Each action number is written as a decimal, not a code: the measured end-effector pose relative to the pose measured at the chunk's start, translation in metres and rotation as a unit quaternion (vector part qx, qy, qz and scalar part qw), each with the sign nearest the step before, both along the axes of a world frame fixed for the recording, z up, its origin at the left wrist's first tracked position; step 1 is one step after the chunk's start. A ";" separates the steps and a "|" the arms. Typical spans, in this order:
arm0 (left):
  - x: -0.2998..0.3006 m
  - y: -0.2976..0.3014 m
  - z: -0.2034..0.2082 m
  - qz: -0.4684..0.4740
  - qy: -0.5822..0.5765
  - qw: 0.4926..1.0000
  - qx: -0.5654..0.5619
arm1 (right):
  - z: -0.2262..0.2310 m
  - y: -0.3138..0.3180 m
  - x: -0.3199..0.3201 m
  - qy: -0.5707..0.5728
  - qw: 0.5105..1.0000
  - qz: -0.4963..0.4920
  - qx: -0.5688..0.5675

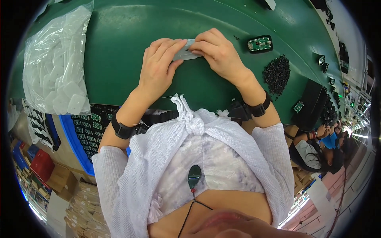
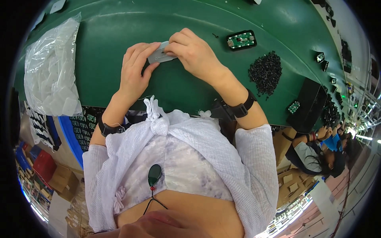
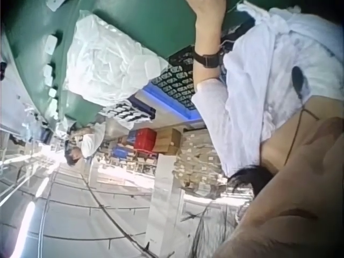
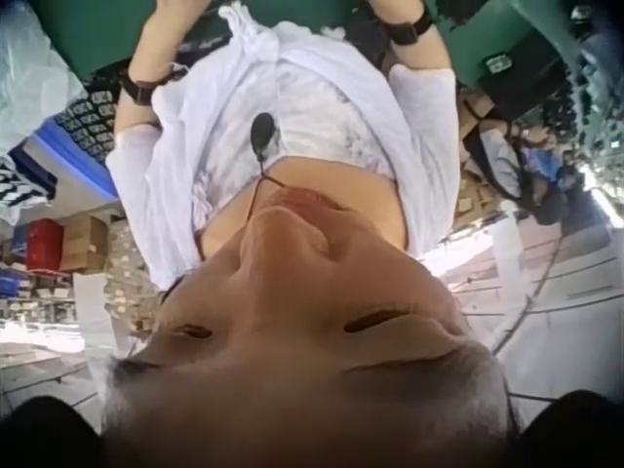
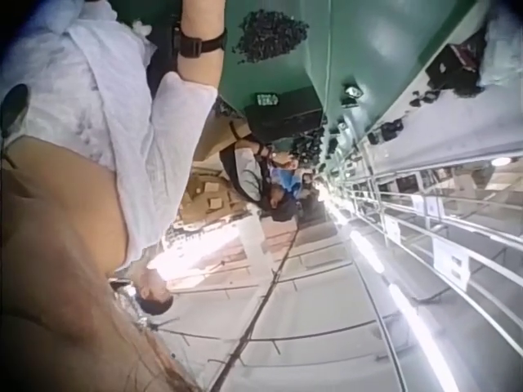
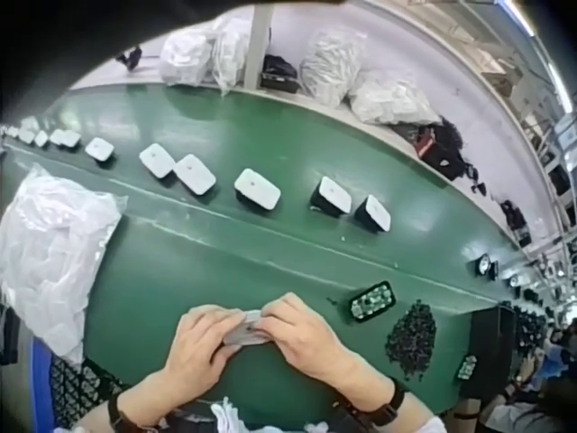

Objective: The person picks up a black housing and a white cover, inserts a small black component into the cover, and snaps the pieces together. They place the assembled unit on the conveyor belt and repeat the process, occasionally retrieving circuit boards from a blue bin to insert into the housings.

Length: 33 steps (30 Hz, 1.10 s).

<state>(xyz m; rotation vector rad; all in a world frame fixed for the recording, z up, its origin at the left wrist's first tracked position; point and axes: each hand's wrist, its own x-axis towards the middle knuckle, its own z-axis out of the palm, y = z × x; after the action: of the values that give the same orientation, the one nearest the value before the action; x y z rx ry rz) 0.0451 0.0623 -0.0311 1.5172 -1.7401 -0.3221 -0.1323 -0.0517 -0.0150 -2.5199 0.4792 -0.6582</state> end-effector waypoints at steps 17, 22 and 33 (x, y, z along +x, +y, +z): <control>0.000 0.000 -0.002 0.005 -0.010 1.000 0.001 | 0.005 0.001 0.004 0.045 0.999 0.000 -0.029; -0.001 -0.001 0.000 -0.001 -0.009 1.000 0.001 | 0.010 0.001 0.001 0.073 0.994 0.008 -0.086; 0.002 -0.006 0.007 -0.031 -0.041 0.999 0.016 | 0.064 -0.029 -0.112 0.186 0.958 -0.215 -0.039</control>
<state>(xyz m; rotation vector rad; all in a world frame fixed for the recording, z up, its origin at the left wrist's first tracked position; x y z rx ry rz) 0.0475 0.0559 -0.0238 1.5205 -1.8561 -0.3238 -0.2438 -0.0804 0.0486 -2.6408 1.1809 -0.3490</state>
